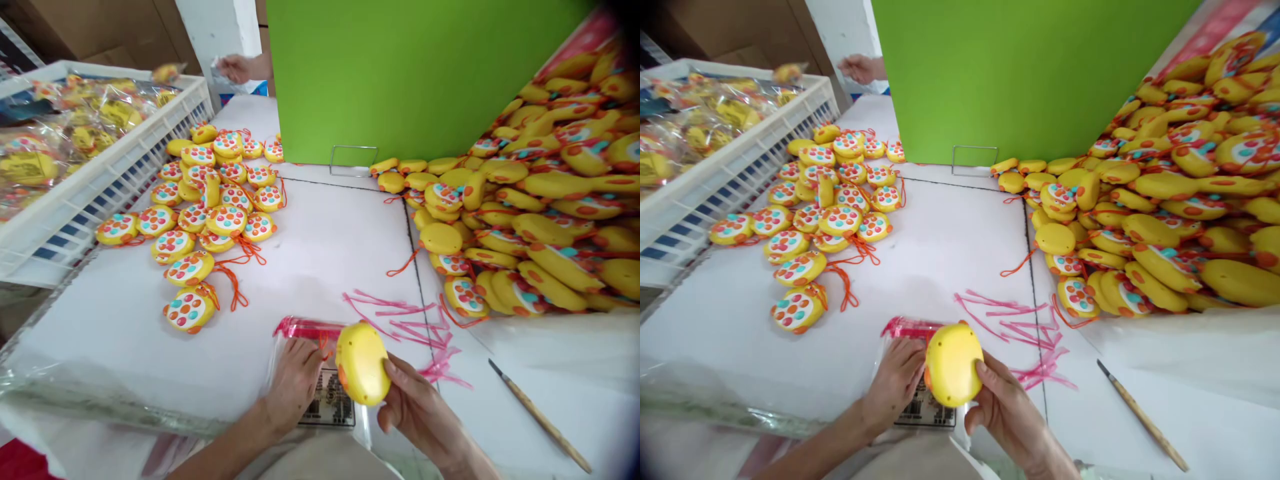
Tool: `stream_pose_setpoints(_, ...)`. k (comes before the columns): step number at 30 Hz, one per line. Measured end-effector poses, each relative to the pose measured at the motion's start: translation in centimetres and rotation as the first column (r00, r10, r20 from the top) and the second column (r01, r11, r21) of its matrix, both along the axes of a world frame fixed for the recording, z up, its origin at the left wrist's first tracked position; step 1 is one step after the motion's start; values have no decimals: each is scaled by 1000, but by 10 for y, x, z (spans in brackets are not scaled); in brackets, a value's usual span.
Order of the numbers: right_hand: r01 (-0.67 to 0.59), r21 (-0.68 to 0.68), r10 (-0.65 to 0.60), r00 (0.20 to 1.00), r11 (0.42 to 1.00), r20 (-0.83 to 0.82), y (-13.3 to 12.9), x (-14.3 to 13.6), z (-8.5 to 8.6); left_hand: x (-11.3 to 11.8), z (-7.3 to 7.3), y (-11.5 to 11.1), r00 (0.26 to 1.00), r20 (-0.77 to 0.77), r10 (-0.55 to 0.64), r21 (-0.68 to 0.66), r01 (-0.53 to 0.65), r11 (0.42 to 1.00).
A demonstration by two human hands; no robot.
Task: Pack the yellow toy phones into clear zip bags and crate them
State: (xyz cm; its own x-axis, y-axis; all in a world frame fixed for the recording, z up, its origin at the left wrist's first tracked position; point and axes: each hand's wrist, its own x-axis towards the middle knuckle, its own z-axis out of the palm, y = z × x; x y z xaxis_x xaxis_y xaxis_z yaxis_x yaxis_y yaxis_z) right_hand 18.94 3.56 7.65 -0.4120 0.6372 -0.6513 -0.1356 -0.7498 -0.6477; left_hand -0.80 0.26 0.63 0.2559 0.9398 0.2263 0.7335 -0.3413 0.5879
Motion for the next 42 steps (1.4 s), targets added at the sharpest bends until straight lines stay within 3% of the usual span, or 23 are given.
stream_pose_setpoints(2,10,135,-19,997,991,72,3,-12,-2,3,3,1,999,-38,-4,28,5,1000)
stream_pose_setpoints(4,-119,370,18,964,921,265,7,-22,-6,5,8,0,997,-71,-11,50,15,999)
stream_pose_setpoints(6,-348,537,74,882,768,466,9,-28,-10,3,13,-2,996,-80,-28,56,32,998)
stream_pose_setpoints(8,-523,590,98,793,616,601,10,-29,-13,-4,19,-6,997,-66,-43,62,47,997)
stream_pose_setpoints(10,-601,583,83,732,547,676,10,-26,-15,-16,26,-11,999,-36,-13,103,17,995)
stream_pose_setpoints(13,-635,549,66,684,543,726,9,-21,-15,-35,34,-14,980,102,170,115,-182,977)
stream_pose_setpoints(16,-652,526,51,653,547,756,7,-19,-17,-44,37,-11,876,256,409,-283,-336,898)
stream_pose_setpoints(18,-658,543,17,645,522,764,5,-19,-19,-42,35,-4,814,320,485,-527,-272,805)
stream_pose_setpoints(19,-663,558,1,645,499,765,6,-19,-19,-39,33,0,797,353,490,-578,-226,784)
stream_pose_setpoints(26,-766,555,73,605,324,793,21,-17,-7,-26,29,14,698,506,506,-622,-111,775)
stream_pose_setpoints(28,-836,487,160,532,253,831,24,-21,-5,-26,31,14,656,535,533,-651,-82,755)
stream_pose_setpoints(30,-907,398,215,420,138,882,25,-27,-6,-27,34,13,635,537,556,-672,-77,737)
stream_pose_setpoints(32,-940,335,150,341,66,928,24,-33,-9,-27,37,12,606,551,574,-688,-59,723)
stream_pose_setpoints(34,-931,357,25,359,74,933,23,-41,-10,-28,38,10,549,589,594,-701,-20,713)
stream_pose_setpoints(37,-849,521,-47,519,92,854,23,-56,-9,-28,37,8,491,636,595,-701,44,712)
stream_pose_setpoints(39,-794,600,-60,597,94,800,23,-67,-11,-28,37,7,519,646,559,-679,57,732)
stream_pose_setpoints(42,-788,611,-111,602,74,791,23,-79,-17,-27,39,7,615,618,491,-644,36,765)
